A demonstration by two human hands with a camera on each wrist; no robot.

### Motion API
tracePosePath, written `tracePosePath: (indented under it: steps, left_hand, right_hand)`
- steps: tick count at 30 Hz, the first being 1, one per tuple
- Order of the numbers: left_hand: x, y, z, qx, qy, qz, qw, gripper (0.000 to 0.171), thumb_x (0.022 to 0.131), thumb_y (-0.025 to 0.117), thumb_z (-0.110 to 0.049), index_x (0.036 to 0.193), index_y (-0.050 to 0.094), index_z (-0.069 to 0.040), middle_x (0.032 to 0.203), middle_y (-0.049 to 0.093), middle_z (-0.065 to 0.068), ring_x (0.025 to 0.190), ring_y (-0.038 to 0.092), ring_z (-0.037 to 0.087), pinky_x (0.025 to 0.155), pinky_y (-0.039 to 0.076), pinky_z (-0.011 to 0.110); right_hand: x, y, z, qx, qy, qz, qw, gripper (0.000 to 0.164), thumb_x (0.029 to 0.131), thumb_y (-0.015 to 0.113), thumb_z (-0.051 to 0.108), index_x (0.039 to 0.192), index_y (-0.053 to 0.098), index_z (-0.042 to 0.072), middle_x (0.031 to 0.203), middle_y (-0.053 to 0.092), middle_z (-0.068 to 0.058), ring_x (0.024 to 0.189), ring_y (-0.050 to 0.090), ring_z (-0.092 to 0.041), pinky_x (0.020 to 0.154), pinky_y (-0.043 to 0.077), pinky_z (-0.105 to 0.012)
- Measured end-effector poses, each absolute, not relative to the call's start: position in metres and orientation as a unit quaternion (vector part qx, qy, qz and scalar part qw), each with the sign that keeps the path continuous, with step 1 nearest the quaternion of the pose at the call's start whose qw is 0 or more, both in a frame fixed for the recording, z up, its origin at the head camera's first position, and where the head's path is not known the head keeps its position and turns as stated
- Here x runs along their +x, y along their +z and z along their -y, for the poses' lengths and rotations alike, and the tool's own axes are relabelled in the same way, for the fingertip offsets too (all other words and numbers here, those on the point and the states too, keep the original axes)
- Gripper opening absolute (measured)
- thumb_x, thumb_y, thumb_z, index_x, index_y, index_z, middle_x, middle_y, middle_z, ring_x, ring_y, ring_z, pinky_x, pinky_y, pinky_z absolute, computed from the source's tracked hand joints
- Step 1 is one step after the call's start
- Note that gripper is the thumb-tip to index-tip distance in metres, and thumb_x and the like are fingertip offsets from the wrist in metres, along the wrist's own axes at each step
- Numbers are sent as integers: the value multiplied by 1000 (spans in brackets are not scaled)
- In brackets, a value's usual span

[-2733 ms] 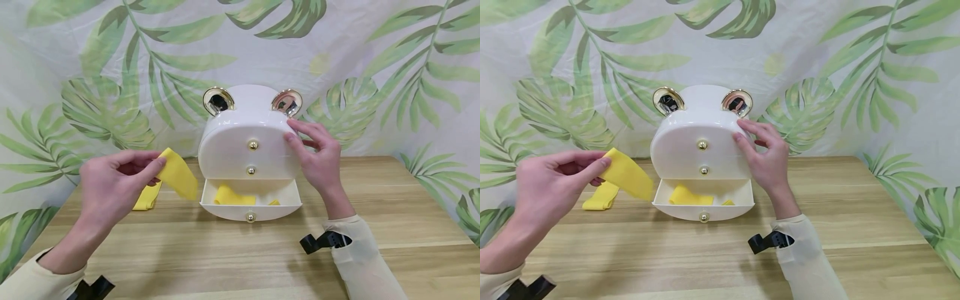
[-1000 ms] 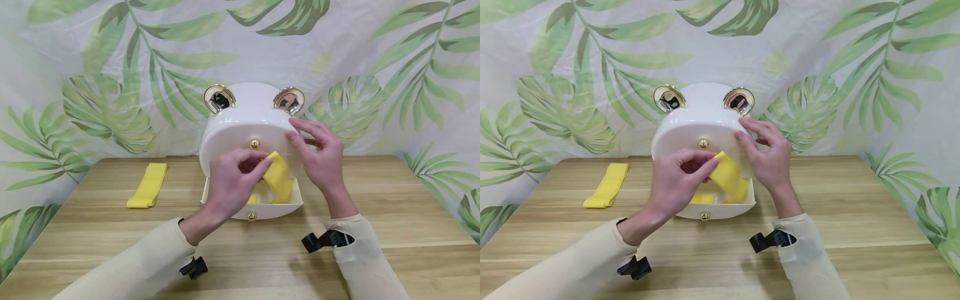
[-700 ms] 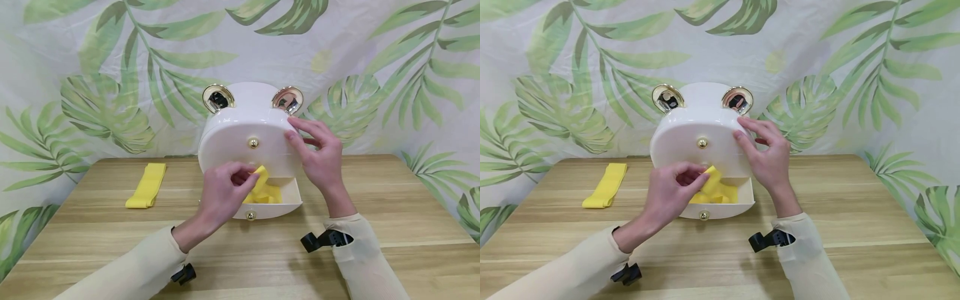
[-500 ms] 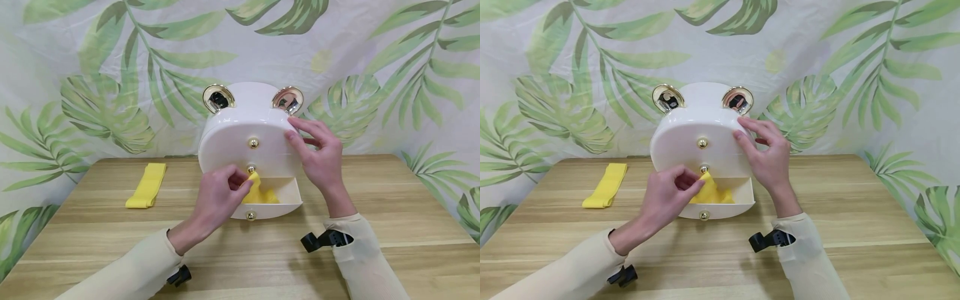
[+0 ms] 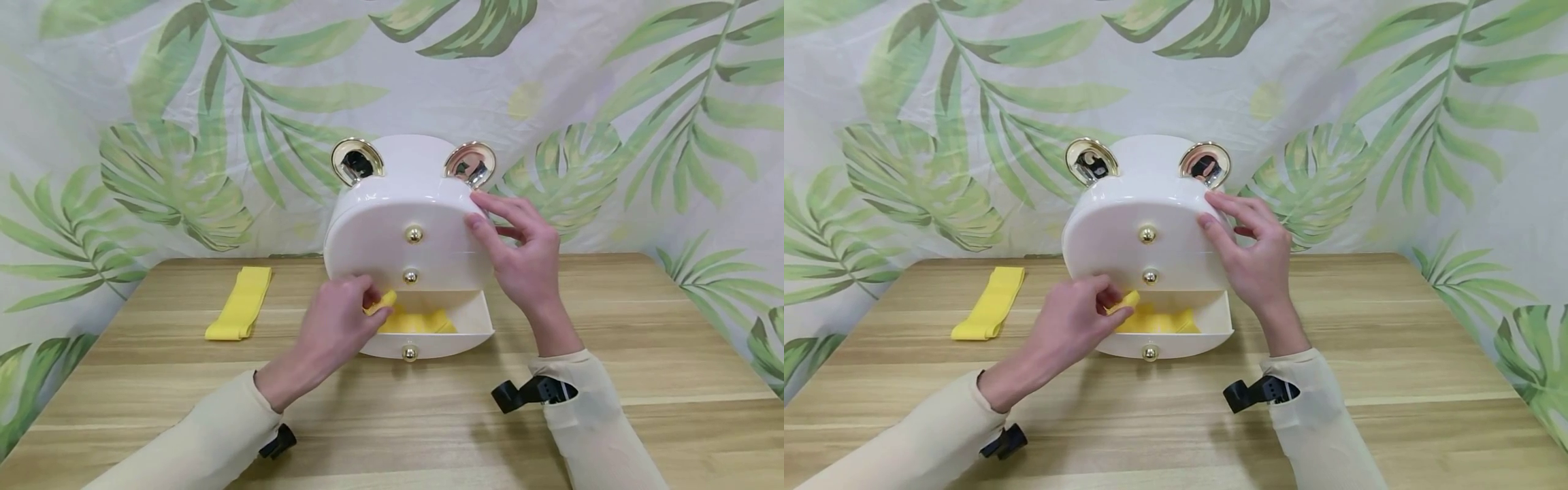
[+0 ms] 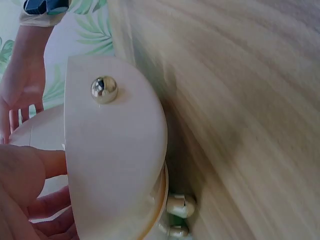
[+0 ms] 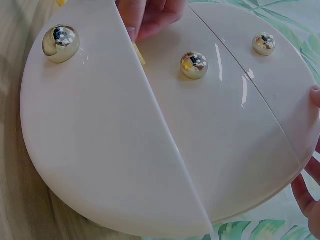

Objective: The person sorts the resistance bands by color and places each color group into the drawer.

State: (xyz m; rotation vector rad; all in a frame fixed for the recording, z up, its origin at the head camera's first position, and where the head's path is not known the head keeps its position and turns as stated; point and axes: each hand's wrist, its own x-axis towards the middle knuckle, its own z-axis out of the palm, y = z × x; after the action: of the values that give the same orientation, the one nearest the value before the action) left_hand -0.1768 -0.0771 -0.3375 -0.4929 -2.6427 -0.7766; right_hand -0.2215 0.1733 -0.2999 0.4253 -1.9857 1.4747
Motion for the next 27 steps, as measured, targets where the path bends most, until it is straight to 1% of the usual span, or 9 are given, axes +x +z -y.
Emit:
tracePosePath:
  steps: [4,8,11,15,19,23,27]
  left_hand:
    - [-178,-337,80,-163,-245,942,162,20,84,90,-14,89,73,-4,89,73,10,74,68,23,67,60,35]
    - [-177,-336,83,-157,-225,948,160,21,84,90,-14,89,73,-3,94,71,11,75,68,28,68,60,38]
    - [-176,-334,87,-151,-217,951,161,23,83,91,-15,89,73,-3,97,70,12,77,68,29,68,60,39]
    - [-175,-331,92,-149,-229,947,170,26,82,92,-16,93,75,0,100,73,13,82,71,29,72,62,40]
    - [-176,-330,101,-159,-252,937,184,24,82,92,-12,92,75,0,98,75,13,85,73,30,75,63,41]
    - [-177,-330,113,-160,-267,931,193,19,83,90,-11,89,75,-3,91,75,11,79,71,25,71,60,39]
    - [-177,-327,126,-144,-286,926,199,14,85,89,-14,86,77,-7,83,76,7,71,67,19,66,54,33]
  right_hand:
    - [-221,-299,-174,160,558,753,309,28,96,80,17,125,81,18,129,75,0,119,64,-9,91,60,-22]
    - [-222,-299,-174,161,558,753,309,28,96,80,17,124,81,17,129,76,0,120,64,-9,91,60,-22]
    - [-222,-299,-174,163,558,752,311,29,96,81,17,124,81,17,129,76,0,119,65,-9,91,60,-22]
    - [-222,-300,-173,164,556,752,312,28,95,81,17,124,81,18,128,76,0,119,64,-9,91,60,-22]
    - [-223,-300,-174,163,554,754,313,29,95,81,17,124,81,17,129,76,0,120,65,-8,91,60,-22]
    - [-223,-300,-174,164,555,753,312,29,95,81,17,124,81,17,129,76,-1,120,65,-9,91,60,-22]
    - [-223,-300,-174,166,556,752,311,29,95,81,17,125,81,17,129,76,-1,120,65,-9,91,60,-23]
